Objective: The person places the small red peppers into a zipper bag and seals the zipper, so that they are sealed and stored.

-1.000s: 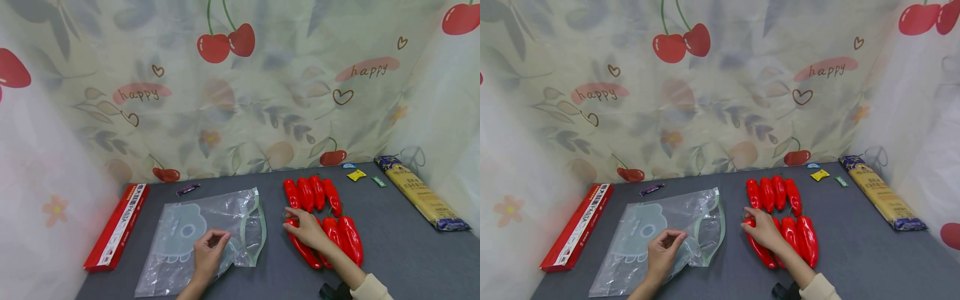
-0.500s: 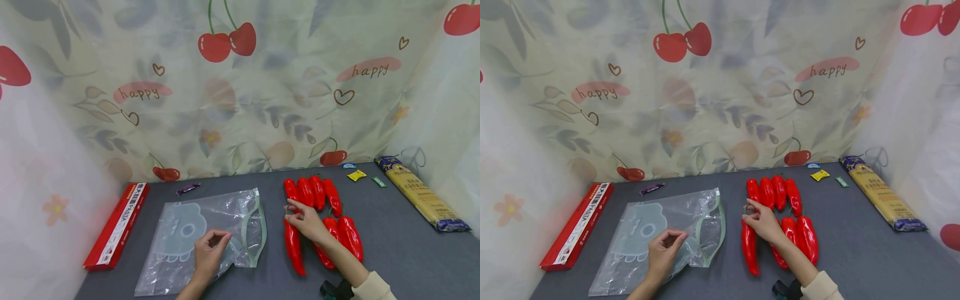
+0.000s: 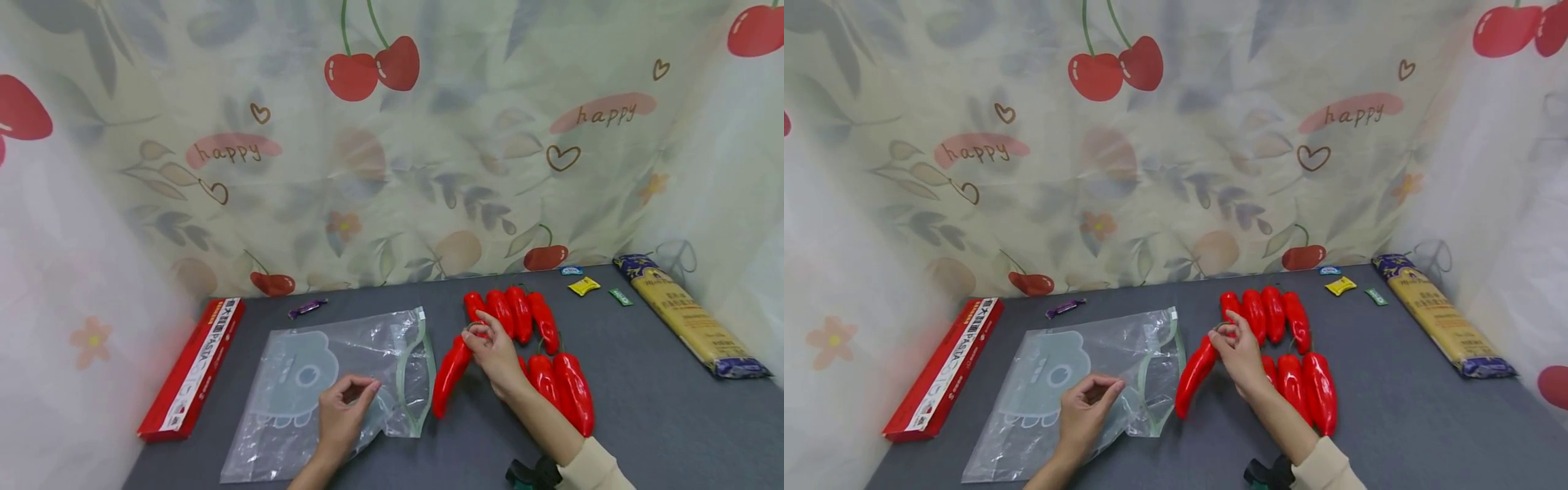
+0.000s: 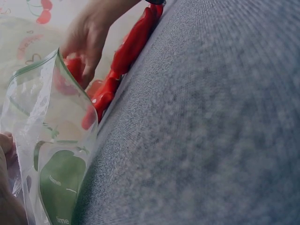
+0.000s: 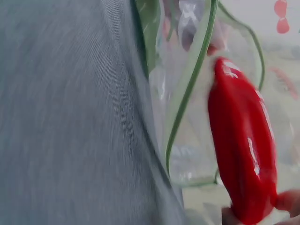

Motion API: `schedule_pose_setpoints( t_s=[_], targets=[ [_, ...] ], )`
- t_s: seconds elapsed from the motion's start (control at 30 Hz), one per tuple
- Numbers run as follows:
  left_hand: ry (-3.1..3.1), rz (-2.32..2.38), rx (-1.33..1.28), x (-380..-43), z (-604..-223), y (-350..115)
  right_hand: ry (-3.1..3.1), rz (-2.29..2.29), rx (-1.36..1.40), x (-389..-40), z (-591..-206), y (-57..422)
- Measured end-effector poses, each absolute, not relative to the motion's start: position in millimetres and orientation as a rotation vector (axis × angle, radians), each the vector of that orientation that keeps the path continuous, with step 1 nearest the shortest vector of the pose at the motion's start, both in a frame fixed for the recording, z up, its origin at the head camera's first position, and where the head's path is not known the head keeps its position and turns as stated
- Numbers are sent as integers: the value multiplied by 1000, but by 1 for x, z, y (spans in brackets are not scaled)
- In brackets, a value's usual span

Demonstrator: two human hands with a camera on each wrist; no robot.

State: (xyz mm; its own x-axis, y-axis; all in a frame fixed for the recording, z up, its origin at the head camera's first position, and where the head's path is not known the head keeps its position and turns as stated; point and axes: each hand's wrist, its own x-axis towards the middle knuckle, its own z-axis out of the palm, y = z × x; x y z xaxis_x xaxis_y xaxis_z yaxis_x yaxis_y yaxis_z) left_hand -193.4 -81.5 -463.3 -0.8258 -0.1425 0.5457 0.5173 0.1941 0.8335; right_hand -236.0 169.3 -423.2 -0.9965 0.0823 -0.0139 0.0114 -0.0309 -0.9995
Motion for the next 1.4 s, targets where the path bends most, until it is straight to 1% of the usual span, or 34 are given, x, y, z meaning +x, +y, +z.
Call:
schedule_pose_setpoints(
  t_s=[0.23, 0.43, 0.6, 0.83, 1.0, 1.23, 1.33, 1.4],
  targets=[
    [-1992, -1632, -348, -180, -438, -78, -1995, 2224, -238, -237, -430, 151],
    [-1985, -1659, -360, -179, -438, -78, -1988, 2276, -232, -231, -438, 140],
    [-1977, -1633, -390, -180, -438, -79, -1972, 2312, -188, -227, -441, 144],
    [-1993, -1647, -358, -180, -437, -79, -1891, 2346, -153, -222, -446, 151],
    [-1986, -1650, -372, -179, -437, -78, -1879, 2247, -185, -221, -446, 154],
    [-1971, -1551, -460, -178, -434, -76, -1796, 2137, -137, -224, -444, 165],
    [-1969, -1498, -488, -177, -432, -76, -1769, 2112, -154, -226, -437, 170],
    [-1963, -1487, -500, -176, -432, -76, -1750, 2096, -213, -227, -433, 172]
  ],
)
